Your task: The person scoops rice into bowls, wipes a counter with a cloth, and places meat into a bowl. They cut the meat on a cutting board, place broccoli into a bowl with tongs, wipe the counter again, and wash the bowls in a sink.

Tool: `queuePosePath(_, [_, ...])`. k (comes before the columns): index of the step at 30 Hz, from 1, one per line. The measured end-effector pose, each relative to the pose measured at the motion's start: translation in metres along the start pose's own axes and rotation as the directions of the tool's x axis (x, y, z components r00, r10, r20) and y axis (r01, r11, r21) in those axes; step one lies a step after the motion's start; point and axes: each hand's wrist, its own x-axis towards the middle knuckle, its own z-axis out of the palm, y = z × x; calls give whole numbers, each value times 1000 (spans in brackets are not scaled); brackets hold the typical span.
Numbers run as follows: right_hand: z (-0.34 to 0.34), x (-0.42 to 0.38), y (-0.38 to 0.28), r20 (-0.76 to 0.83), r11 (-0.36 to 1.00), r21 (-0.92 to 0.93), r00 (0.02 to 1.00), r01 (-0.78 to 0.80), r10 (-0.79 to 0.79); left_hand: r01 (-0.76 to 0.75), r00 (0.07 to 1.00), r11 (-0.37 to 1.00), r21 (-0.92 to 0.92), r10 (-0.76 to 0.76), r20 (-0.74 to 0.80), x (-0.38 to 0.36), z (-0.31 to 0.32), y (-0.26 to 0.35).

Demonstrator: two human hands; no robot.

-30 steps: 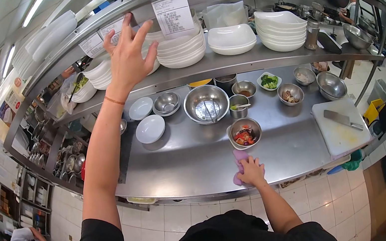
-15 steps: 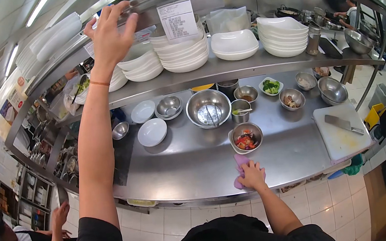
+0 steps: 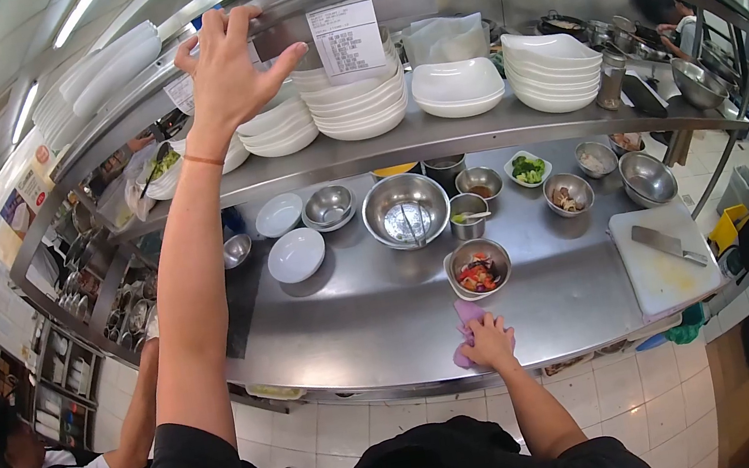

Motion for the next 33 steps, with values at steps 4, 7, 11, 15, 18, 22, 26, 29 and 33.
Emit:
queuePosePath(4, [1,1,0,-1,1000,-2,1000,5,-5,6,1000,1000,15,-6,0,-1,1,1])
queuePosePath(7, [1,1,0,1,1000,1,1000,4,-4,3,1000,1000,9,-3,-9,-1,4,-1])
queuePosePath(11, [0,1,0,3,1000,-3,1000,1,-1,18,1000,1000,9,-18,-6,-1,4,1])
queuePosePath(15, [-2,1,0,14,1000,-7,1000,4,-4,21,1000,1000,3,-21,-22,-1,6,0])
queuePosePath(18, [-2,1,0,16,1000,-6,1000,5,-5,18,999,1000,7,-18,-28,-1,8,0])
queuePosePath(22, [-1,1,0,9,1000,-6,1000,3,-3,7,999,1000,6,-6,-37,-1,8,-1])
queuePosePath(26, [-1,2,0,20,1000,-7,1000,-2,2,37,999,999,23,-37,14,-1,3,3])
queuePosePath(29, [-2,0,-1,11,1000,11,1000,17,-18,36,999,999,28,-36,11,-1,3,3])
queuePosePath(33, [-3,0,-1,9,1000,-2,1000,14,-14,37,999,999,19,-37,2,-1,3,3])
